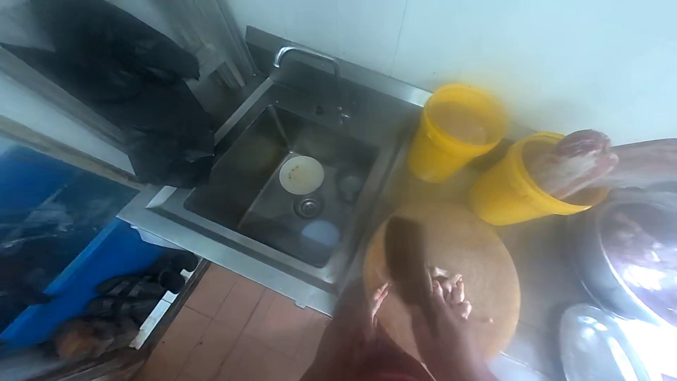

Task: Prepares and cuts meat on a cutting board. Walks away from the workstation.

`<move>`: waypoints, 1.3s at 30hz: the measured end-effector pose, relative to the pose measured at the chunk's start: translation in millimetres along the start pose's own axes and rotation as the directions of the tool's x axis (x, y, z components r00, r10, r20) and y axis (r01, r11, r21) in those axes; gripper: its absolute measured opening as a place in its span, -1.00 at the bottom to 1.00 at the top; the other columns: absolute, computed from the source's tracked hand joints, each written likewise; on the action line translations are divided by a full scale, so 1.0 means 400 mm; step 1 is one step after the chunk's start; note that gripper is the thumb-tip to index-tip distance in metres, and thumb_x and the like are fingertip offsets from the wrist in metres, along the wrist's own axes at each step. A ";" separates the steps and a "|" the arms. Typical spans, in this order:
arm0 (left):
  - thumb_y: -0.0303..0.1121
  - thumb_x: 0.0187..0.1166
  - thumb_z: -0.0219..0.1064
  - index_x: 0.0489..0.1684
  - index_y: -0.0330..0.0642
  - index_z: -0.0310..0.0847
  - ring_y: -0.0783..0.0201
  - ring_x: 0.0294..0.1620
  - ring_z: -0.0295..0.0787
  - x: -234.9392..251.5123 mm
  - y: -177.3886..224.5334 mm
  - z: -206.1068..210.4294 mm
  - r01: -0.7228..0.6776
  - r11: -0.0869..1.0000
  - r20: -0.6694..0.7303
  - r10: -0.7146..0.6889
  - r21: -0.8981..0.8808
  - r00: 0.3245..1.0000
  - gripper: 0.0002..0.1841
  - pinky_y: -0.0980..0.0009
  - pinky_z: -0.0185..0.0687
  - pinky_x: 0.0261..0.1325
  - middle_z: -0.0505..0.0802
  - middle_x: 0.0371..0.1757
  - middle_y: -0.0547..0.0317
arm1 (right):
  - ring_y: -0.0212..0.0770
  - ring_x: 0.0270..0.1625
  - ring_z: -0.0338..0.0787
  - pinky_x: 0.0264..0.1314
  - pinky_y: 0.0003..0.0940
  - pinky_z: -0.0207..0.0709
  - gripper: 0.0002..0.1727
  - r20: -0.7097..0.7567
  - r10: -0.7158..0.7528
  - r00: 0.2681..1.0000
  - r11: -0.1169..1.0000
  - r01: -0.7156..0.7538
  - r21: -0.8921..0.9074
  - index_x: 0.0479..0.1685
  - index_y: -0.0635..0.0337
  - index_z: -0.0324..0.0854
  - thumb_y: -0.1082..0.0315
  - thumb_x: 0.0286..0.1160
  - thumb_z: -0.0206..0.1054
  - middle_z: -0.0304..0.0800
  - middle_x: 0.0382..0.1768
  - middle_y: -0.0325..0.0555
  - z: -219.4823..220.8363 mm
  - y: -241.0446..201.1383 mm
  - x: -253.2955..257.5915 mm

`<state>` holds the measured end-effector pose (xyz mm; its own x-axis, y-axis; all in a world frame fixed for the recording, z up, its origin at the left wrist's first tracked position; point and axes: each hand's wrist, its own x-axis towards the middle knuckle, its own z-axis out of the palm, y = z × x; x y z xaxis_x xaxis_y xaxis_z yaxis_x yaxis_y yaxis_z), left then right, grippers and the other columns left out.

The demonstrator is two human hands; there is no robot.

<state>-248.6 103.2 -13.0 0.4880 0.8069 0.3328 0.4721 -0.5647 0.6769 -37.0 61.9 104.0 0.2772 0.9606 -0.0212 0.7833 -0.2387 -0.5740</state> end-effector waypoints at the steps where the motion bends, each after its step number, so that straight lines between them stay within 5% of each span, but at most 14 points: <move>1: -0.24 0.52 0.43 -0.17 -0.11 0.70 0.27 -0.17 0.80 -0.006 -0.002 0.002 -0.003 1.000 0.003 0.003 0.008 1.000 -0.84 0.37 0.81 -0.08 0.80 -0.24 0.12 | -0.09 -0.37 0.87 -0.30 0.00 0.79 -0.52 0.179 0.120 0.976 0.989 -0.103 -0.102 0.29 0.14 0.68 -0.01 0.66 0.19 0.86 -0.36 -0.08 0.032 0.014 -0.005; 2: -0.26 0.47 0.43 -0.14 -0.09 0.68 0.29 -0.14 0.80 -0.010 -0.001 0.002 -0.004 1.000 0.011 0.004 0.019 1.000 -0.83 0.39 0.80 -0.05 0.80 -0.21 0.15 | 0.04 -0.17 0.92 -0.09 0.15 0.78 -0.41 0.359 0.256 0.898 0.960 -0.193 -0.202 0.59 0.03 0.53 -0.06 0.70 0.11 0.90 -0.18 -0.01 0.050 0.027 0.000; 3: -0.27 0.46 0.44 -0.12 -0.08 0.68 0.31 -0.14 0.80 -0.012 0.000 0.001 0.000 1.000 0.006 0.000 0.021 1.000 -0.83 0.40 0.80 -0.04 0.80 -0.20 0.16 | 0.10 -0.09 0.92 -0.04 0.21 0.76 -0.40 0.435 0.325 0.840 0.938 -0.228 -0.261 0.63 -0.04 0.48 -0.11 0.71 0.07 0.90 -0.13 0.02 0.057 0.040 0.003; 8: -0.20 0.54 0.49 -0.05 -0.16 0.77 0.47 -0.20 0.83 0.011 0.024 0.014 0.231 0.952 -0.125 -0.259 -0.199 0.958 -0.76 0.49 0.85 -0.10 0.88 -0.18 0.24 | 0.19 -0.01 0.89 0.04 0.31 0.72 -0.46 0.411 0.428 0.805 0.902 -0.350 -0.254 0.31 0.05 0.68 -0.15 0.69 0.11 0.88 -0.10 0.10 0.002 0.118 0.009; 11: -0.09 0.70 0.30 0.17 -0.20 0.72 0.41 -0.17 0.84 0.035 0.026 0.049 0.461 0.860 0.031 -0.466 -0.218 0.884 -0.64 0.36 0.85 -0.04 0.88 -0.12 0.20 | -0.01 -0.30 0.87 -0.20 0.14 0.73 -0.56 0.308 0.349 0.885 0.936 -0.318 -0.148 0.01 0.07 0.74 -0.09 0.67 0.17 0.82 -0.40 -0.05 -0.041 0.138 0.006; 14: -0.06 0.81 -0.02 0.35 -0.29 0.54 0.24 -0.15 0.80 0.057 0.049 0.074 0.591 0.796 0.155 -0.572 -0.134 0.806 -0.52 0.19 0.78 0.01 0.82 -0.13 0.05 | -0.30 -0.59 0.69 -0.55 -0.19 0.63 -0.63 0.092 0.098 0.991 0.995 -0.098 -0.003 -0.10 0.07 0.75 -0.03 0.67 0.22 0.70 -0.59 -0.27 -0.101 0.076 0.009; 19: -0.10 0.83 -0.06 0.31 -0.33 0.53 0.30 -0.15 0.77 0.045 0.047 0.085 0.516 0.848 0.093 -0.508 -0.123 0.856 -0.53 0.32 0.78 0.00 0.79 -0.13 0.07 | -0.39 -0.47 0.79 -0.45 -0.35 0.76 -0.68 -0.195 -0.164 0.967 0.959 0.202 0.197 -0.09 0.21 0.67 0.11 0.72 0.25 0.80 -0.47 -0.22 -0.110 -0.034 -0.001; 22: -0.12 0.83 -0.07 0.33 -0.32 0.53 0.20 -0.01 0.80 0.061 0.058 0.071 0.559 0.826 0.199 -0.537 -0.073 0.820 -0.54 0.22 0.77 0.13 0.79 0.02 -0.01 | -0.08 -0.33 0.89 -0.31 -0.03 0.78 -0.63 0.182 0.047 0.982 0.989 -0.020 -0.146 -0.11 0.10 0.74 0.02 0.68 0.18 0.86 -0.35 -0.08 0.022 0.015 -0.009; 24: -0.14 0.83 -0.05 0.27 -0.27 0.58 0.21 0.05 0.80 0.064 0.065 0.062 0.550 0.833 0.219 -0.526 -0.062 0.822 -0.58 0.22 0.75 0.19 0.80 0.05 0.01 | 0.10 -0.11 0.93 -0.16 0.17 0.78 -0.54 0.428 0.231 0.874 0.941 -0.088 -0.327 0.03 0.08 0.72 -0.06 0.73 0.05 0.89 -0.12 0.02 0.063 0.037 -0.003; 28: -0.19 0.79 0.05 0.25 -0.27 0.59 0.28 -0.05 0.81 0.035 0.039 0.061 0.478 0.872 0.114 -0.467 -0.107 0.877 -0.63 0.25 0.80 0.10 0.83 -0.04 0.08 | 0.18 -0.12 0.92 -0.14 0.26 0.74 -0.51 0.479 0.276 0.833 0.936 -0.119 -0.332 0.14 0.00 0.70 -0.12 0.74 -0.01 0.90 -0.21 0.05 0.047 0.051 -0.008; 31: -0.25 0.66 0.13 0.31 -0.41 0.56 0.21 -0.02 0.81 0.054 0.043 0.049 0.409 0.903 0.070 -0.404 -0.127 0.912 -0.57 0.20 0.80 0.09 0.82 -0.01 -0.04 | 0.11 0.04 0.91 0.12 0.29 0.73 -0.49 0.512 0.318 0.798 0.947 -0.293 -0.131 0.40 -0.08 0.69 -0.14 0.69 0.15 0.92 -0.03 0.04 -0.014 0.097 -0.025; 32: -0.25 0.65 0.16 0.29 -0.41 0.57 0.22 -0.01 0.80 0.070 0.046 0.048 0.363 0.923 0.047 -0.360 -0.127 0.932 -0.58 0.23 0.80 0.09 0.82 -0.01 -0.05 | 0.07 0.08 0.90 0.18 0.27 0.71 -0.48 0.501 0.326 0.802 0.937 -0.345 -0.059 0.39 -0.06 0.71 -0.13 0.66 0.21 0.91 0.00 0.03 -0.043 0.117 -0.036; 35: -0.23 0.59 0.21 0.27 -0.31 0.63 0.20 0.08 0.77 0.129 0.054 0.058 0.220 0.967 0.066 -0.213 -0.128 0.975 -0.60 0.24 0.77 0.14 0.80 0.07 -0.04 | -0.07 -0.32 0.85 -0.22 0.13 0.74 -0.56 0.307 0.351 0.885 0.932 -0.363 -0.018 -0.01 0.01 0.77 -0.14 0.62 0.24 0.83 -0.39 -0.09 -0.145 0.174 -0.048; 39: -0.22 0.62 0.21 0.35 -0.19 0.64 0.15 0.29 0.72 0.215 0.070 0.091 0.101 0.988 0.177 -0.080 -0.115 0.981 -0.59 0.17 0.70 0.36 0.79 0.23 0.00 | 0.02 -0.27 0.85 -0.25 0.17 0.73 -0.50 0.054 0.315 0.948 0.903 -0.282 -0.323 0.51 -0.23 0.62 -0.14 0.71 0.13 0.84 -0.19 -0.05 -0.234 0.273 0.038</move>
<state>-166.4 150.5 10.7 0.5711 0.8059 0.1560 0.4315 -0.4564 0.7782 105.0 37.0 117.7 0.4792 0.8429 -0.2446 0.8096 -0.5321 -0.2479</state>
